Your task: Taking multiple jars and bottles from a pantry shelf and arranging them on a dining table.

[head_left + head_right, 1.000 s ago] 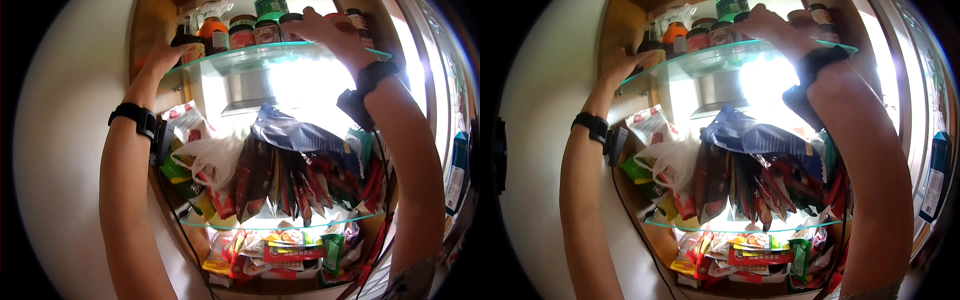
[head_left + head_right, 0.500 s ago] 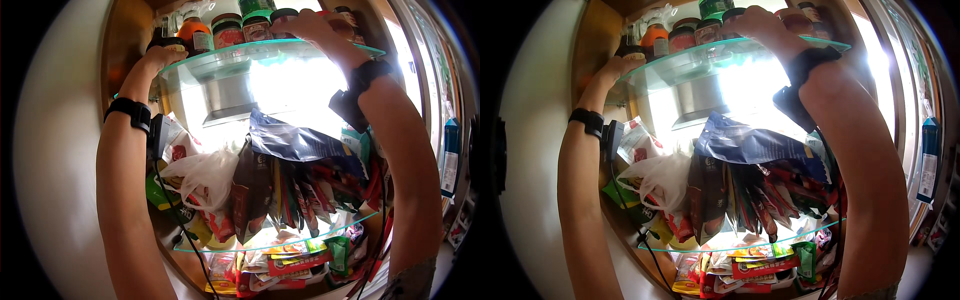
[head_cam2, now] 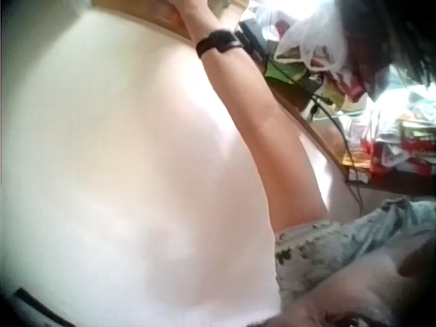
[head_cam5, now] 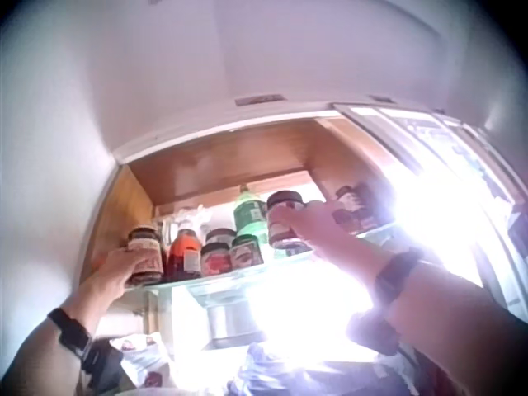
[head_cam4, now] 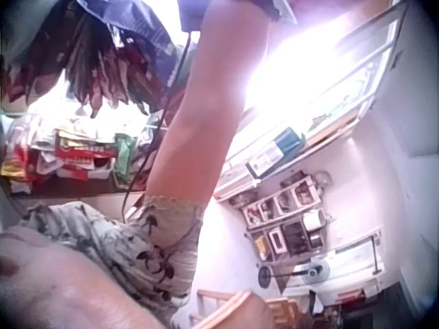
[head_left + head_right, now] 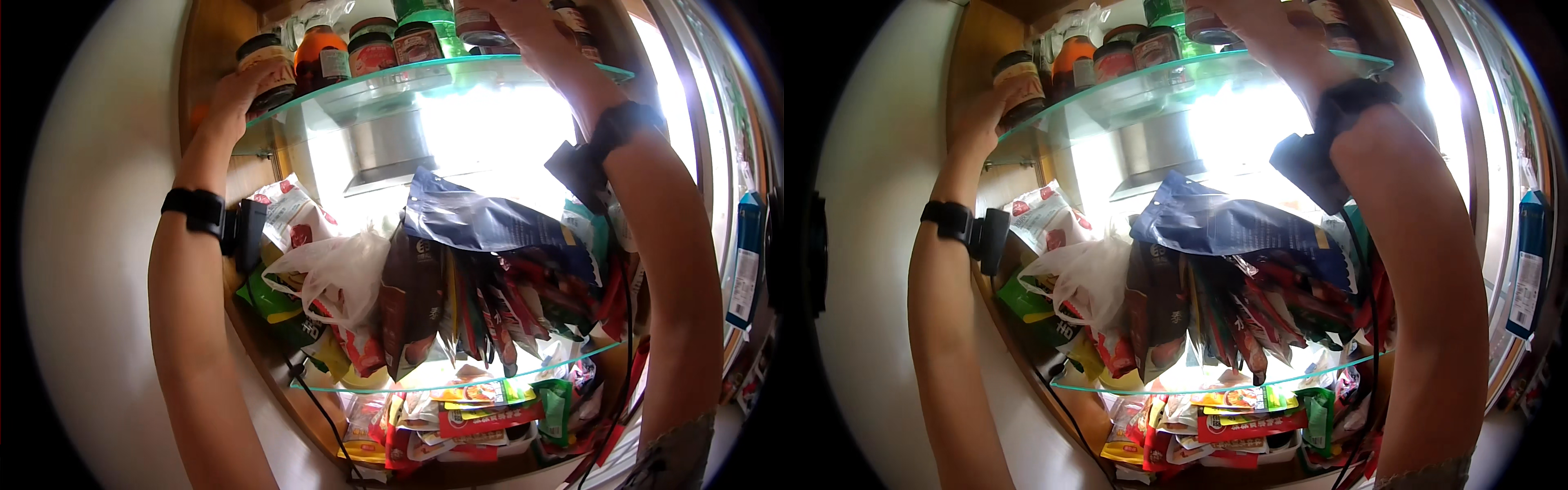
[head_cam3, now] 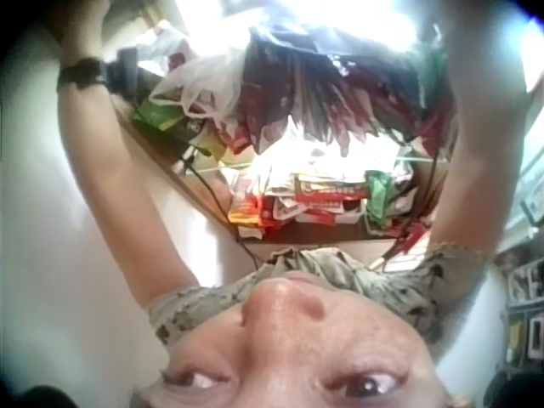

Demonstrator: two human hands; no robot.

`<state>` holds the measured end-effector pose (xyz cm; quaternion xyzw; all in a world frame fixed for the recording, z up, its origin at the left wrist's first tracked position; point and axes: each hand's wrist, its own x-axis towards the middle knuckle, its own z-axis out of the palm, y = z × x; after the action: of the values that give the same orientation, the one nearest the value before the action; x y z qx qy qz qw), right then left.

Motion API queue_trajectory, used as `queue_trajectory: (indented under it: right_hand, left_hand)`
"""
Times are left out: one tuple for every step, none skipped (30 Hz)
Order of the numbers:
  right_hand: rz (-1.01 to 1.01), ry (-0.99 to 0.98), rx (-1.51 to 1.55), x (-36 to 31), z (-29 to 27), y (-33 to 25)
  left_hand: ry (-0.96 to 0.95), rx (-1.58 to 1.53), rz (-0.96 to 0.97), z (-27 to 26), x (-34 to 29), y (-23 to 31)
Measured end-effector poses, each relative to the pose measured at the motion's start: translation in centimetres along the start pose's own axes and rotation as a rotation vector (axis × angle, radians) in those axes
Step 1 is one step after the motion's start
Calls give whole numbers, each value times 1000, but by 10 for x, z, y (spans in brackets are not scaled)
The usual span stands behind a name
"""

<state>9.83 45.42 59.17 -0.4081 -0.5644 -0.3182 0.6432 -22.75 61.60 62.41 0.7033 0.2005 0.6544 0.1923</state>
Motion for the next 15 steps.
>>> queue_trajectory:
  right_hand:
    - [-119,-76,57,-8,-12,1]
    - [-237,-151,102,-13,-23,0]
    - [-238,-151,100,-11,-29,1]
    - [-84,-286,633,-9,-24,5]
    - [86,-415,1162,-9,-19,9]
    - [82,-398,1107,-11,-48,3]
    - [104,-447,1219,-22,-37,-1]
    - [113,-480,1272,-32,-44,-8]
    - [107,-495,1280,-42,-51,-11]
    - [96,-499,1272,-54,-57,-14]
    - [92,-500,1269,-69,-65,-17]
    - [90,-502,1258,-83,-70,-17]
    - [92,-504,1245,-98,-76,-18]
    - [108,-498,1232,-113,-78,-15]
    - [122,-491,1207,-128,-82,-15]
  left_hand:
    - [69,-90,-25,-6,-6,6]
    - [60,-175,-28,-4,-16,12]
    - [60,-177,-28,-1,-26,19]
    - [4,-239,4,-4,-36,25]
    - [-53,-301,35,-7,-47,29]
    - [-115,-428,130,12,-63,38]
    - [-79,-370,110,0,-79,40]
    - [-149,-451,166,-2,-91,46]
    - [-221,-534,220,-2,-102,48]
    - [-278,-589,218,0,-113,49]
    - [-275,-586,210,5,-127,52]
    - [-325,-657,230,17,-141,53]
    - [-376,-731,248,28,-156,53]
    - [-380,-773,240,40,-174,50]
    - [-447,-821,233,50,-190,47]
